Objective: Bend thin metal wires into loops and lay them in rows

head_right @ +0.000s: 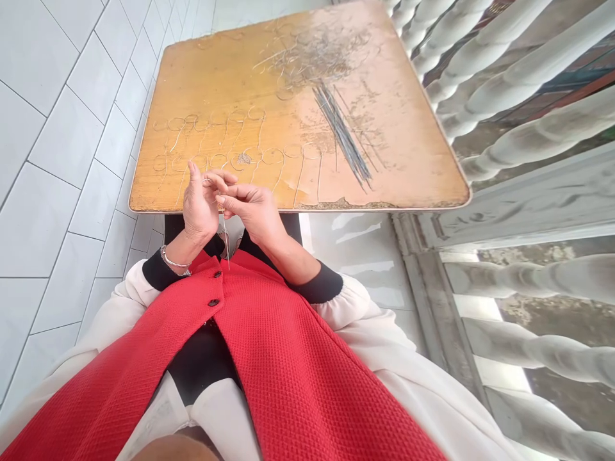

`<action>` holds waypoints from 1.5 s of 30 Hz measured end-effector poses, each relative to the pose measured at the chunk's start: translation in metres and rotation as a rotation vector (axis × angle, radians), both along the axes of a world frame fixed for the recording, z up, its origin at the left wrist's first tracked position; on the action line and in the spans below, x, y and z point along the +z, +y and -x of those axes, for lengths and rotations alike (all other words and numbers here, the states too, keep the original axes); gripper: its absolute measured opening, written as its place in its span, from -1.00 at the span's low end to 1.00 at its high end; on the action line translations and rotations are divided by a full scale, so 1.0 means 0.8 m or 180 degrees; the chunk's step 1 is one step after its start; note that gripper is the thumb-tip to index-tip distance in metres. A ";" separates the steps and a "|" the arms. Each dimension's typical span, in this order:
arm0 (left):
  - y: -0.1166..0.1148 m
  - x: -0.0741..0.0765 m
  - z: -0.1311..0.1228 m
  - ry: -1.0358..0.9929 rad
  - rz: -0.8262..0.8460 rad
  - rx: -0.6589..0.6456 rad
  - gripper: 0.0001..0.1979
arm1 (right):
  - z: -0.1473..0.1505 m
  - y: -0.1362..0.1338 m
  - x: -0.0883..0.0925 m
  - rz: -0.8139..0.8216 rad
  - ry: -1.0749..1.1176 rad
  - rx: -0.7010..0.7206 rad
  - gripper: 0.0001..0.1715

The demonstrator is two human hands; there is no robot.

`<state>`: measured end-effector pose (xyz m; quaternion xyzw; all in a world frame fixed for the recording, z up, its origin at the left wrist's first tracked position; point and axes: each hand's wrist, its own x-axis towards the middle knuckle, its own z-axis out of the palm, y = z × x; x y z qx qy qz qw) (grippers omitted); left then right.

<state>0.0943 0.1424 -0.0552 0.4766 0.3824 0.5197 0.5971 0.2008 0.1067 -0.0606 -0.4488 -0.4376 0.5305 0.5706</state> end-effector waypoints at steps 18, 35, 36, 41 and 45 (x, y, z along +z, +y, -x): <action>-0.001 0.006 0.038 0.0552 -0.0027 -0.0054 -0.60 | -0.018 0.004 0.017 0.0210 -0.0226 -0.0226 -0.62; -0.003 0.022 0.046 0.0630 0.0172 0.0117 -0.88 | -0.028 -0.002 0.016 0.0220 -0.0305 -0.0232 -0.53; -0.004 0.023 0.045 0.0635 0.0173 0.0114 -0.87 | -0.027 -0.002 0.016 0.0197 -0.0341 -0.0258 -0.52; -0.001 0.021 0.040 0.0401 0.0373 -0.0064 -0.86 | -0.023 0.004 0.010 0.0112 -0.0467 -0.0428 -0.53; 0.005 0.014 0.036 0.0125 0.0725 -0.0181 -0.85 | -0.022 0.010 0.002 0.0198 -0.0311 -0.0468 -0.57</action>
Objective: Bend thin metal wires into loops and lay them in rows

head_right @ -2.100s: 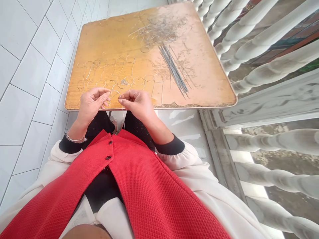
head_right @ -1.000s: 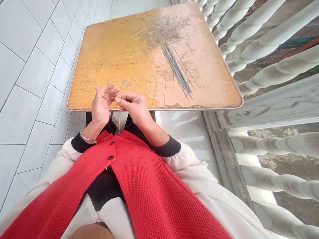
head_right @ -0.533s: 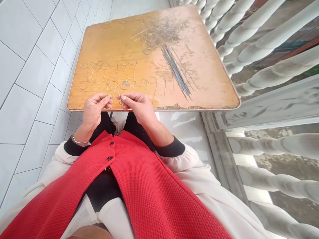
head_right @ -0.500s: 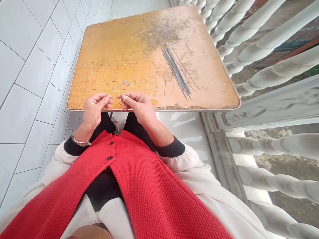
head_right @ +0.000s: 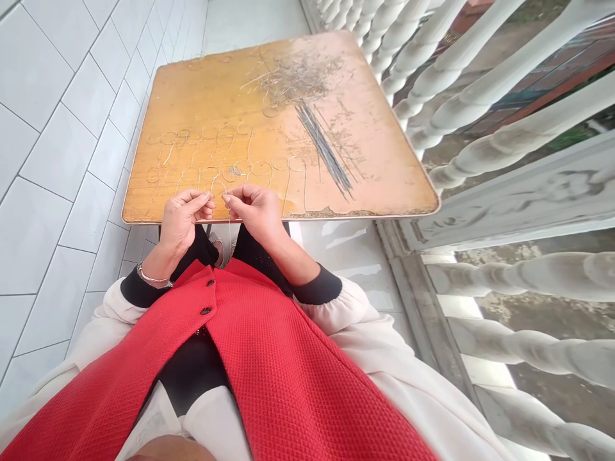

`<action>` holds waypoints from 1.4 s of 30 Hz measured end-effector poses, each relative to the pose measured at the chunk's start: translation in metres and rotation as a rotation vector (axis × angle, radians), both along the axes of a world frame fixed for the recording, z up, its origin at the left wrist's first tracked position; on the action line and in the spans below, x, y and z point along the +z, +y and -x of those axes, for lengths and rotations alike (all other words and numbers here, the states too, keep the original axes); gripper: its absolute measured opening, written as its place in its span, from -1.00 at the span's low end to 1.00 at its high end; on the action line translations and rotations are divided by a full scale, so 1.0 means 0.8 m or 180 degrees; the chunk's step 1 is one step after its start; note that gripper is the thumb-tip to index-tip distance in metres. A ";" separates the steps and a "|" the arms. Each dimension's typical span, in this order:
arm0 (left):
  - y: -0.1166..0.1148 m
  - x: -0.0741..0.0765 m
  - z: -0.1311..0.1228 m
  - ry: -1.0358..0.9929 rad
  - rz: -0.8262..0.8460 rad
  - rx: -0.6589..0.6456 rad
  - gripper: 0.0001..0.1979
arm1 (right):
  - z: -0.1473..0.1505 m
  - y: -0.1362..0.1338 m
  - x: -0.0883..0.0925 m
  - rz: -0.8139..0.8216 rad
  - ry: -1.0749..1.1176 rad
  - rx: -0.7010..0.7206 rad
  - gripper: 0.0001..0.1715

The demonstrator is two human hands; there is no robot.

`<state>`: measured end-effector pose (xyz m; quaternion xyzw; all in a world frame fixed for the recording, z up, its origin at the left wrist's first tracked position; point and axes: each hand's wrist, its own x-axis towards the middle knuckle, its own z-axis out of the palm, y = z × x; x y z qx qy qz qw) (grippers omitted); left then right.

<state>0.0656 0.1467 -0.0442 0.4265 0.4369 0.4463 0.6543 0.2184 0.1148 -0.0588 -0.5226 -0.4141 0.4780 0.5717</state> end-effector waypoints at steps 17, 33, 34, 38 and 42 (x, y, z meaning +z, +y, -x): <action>0.030 -0.018 0.035 0.0487 -0.0155 -0.0102 -0.79 | -0.143 0.182 0.011 0.0957 -0.0488 -0.0435 -0.67; 0.063 -0.015 0.039 0.0884 -0.0528 -0.0190 -0.84 | -0.166 0.257 -0.021 0.1644 -0.1321 -0.0447 -0.68; 0.065 -0.016 0.039 0.0889 -0.0555 -0.0188 -0.83 | -0.165 0.255 -0.018 0.1605 -0.1479 -0.0436 -0.68; 0.068 -0.018 0.042 0.0921 -0.0632 -0.0165 -0.79 | -0.168 0.246 -0.006 0.1529 -0.1916 -0.0404 -0.71; 0.070 -0.020 0.046 0.0994 -0.0676 -0.0177 -0.81 | -0.173 0.241 -0.005 0.1470 -0.2165 -0.0410 -0.77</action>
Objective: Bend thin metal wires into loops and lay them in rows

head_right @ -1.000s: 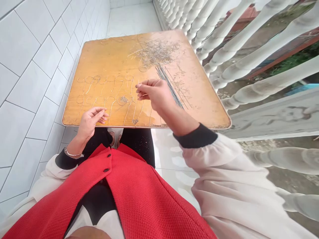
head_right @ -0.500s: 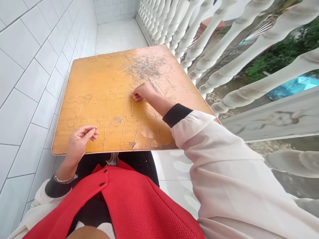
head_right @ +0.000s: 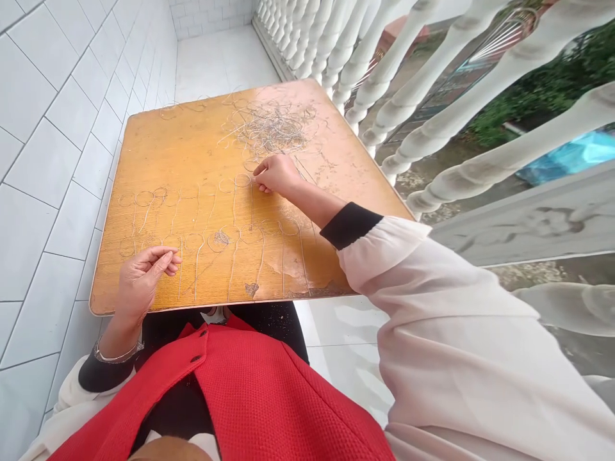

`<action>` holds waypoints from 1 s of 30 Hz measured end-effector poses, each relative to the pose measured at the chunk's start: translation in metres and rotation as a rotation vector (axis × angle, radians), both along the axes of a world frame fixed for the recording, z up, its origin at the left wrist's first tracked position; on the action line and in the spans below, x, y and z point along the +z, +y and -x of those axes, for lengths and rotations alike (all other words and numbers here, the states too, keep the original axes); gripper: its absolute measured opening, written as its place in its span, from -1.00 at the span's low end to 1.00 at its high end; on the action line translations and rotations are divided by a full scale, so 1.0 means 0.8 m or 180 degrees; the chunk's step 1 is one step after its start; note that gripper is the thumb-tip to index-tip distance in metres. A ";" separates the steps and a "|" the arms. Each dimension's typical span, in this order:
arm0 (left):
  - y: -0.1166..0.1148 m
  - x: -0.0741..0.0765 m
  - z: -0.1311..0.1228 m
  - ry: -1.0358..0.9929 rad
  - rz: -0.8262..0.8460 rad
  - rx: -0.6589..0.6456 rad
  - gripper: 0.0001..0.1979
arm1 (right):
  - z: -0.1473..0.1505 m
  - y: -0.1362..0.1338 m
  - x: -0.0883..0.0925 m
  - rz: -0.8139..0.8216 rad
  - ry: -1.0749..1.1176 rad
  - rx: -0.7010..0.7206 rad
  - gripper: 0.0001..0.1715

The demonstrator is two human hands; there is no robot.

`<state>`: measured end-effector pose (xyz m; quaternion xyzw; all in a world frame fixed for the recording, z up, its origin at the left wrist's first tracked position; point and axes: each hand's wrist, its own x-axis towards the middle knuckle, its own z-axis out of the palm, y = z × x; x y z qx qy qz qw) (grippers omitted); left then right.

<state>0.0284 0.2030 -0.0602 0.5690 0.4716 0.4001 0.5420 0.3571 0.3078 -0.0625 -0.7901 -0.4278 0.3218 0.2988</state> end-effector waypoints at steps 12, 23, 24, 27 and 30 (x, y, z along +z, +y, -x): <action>0.006 0.010 0.013 -0.0018 -0.0181 0.0218 -0.87 | -0.063 0.035 0.016 -0.0662 -0.0382 0.0285 -0.88; 0.007 0.016 0.011 -0.0013 -0.0030 0.0182 -0.89 | -0.033 0.120 0.017 -0.0793 -0.2200 0.1404 -0.74; 0.007 0.015 0.011 -0.0010 -0.0015 0.0173 -0.89 | -0.023 0.125 0.016 -0.0695 -0.2307 0.1574 -0.69; 0.006 0.013 0.012 -0.0010 0.0009 0.0155 -0.89 | 0.006 0.131 0.008 -0.0398 -0.2685 0.1908 -0.49; 0.005 0.013 0.015 -0.0018 -0.0019 0.0159 -0.89 | 0.023 0.127 0.003 -0.0262 -0.2835 0.1937 -0.56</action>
